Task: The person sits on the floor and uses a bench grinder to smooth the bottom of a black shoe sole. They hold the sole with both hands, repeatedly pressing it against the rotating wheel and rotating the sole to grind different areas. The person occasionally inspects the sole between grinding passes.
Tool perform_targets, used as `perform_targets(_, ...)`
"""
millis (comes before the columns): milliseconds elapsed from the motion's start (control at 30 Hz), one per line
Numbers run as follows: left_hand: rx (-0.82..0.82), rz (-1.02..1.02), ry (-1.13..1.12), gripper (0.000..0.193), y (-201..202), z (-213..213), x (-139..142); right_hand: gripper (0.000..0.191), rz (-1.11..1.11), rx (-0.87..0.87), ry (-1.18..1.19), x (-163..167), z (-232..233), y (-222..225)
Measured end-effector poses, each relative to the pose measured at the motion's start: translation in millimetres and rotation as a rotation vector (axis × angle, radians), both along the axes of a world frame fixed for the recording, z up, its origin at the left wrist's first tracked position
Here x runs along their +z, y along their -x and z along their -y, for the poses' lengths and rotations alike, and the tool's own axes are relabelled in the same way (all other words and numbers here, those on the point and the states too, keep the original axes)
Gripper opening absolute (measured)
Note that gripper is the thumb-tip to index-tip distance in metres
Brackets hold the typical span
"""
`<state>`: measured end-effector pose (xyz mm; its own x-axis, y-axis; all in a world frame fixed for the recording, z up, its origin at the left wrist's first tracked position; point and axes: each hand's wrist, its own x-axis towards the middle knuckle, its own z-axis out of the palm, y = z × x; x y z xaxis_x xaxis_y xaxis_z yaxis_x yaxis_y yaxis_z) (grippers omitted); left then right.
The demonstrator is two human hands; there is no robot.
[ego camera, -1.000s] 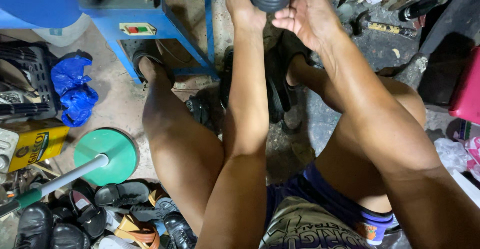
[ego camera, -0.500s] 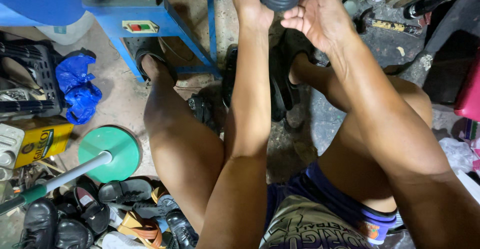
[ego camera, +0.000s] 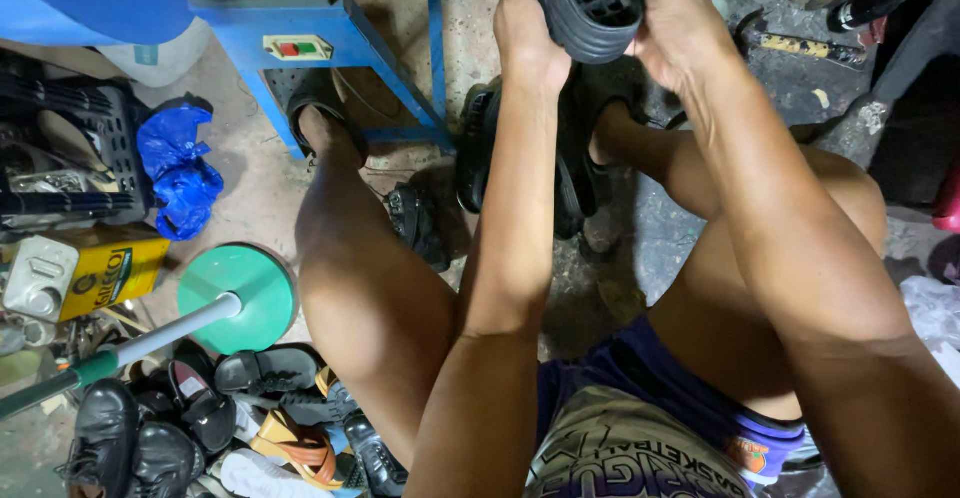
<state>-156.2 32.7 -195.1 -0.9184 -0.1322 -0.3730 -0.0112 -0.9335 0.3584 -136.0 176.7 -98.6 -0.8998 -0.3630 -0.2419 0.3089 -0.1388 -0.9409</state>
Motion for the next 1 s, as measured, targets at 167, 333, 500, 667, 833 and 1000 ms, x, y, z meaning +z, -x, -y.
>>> perform_targets(167, 0.05, 0.05, 0.139, 0.093, -5.6, 15.7, 3.3, 0.01, 0.001, 0.001, -0.002, -7.4, -4.0, 7.7)
perform_targets(333, 0.081, -0.212, 0.001, 0.098, 18.6, 23.1, -10.3, 0.012, 0.032, -0.122, -0.323, -9.2, -7.9, 8.4)
perform_targets(500, 0.104, -0.073, 0.014, 0.09, 41.9, 22.8, -25.9, 0.016, 0.026, -0.09, -0.112, -19.9, -6.9, 25.6)
perform_targets(667, 0.122, -0.082, 0.019, 0.085, 48.6, 23.2, -27.9, 0.019, -0.029, -0.046, -0.109, -28.4, -9.8, 39.2)
perform_targets(833, 0.126, -0.098, 0.034, 0.081, 42.2, 17.6, -22.9, 0.019, -0.03, -0.046, -0.052, -16.3, -12.4, 30.0)
perform_targets(1000, 0.115, -0.184, 0.041, 0.082, 31.1, 8.3, -25.4, 0.024, -0.068, -0.053, -0.081, 11.9, -10.7, 4.5)
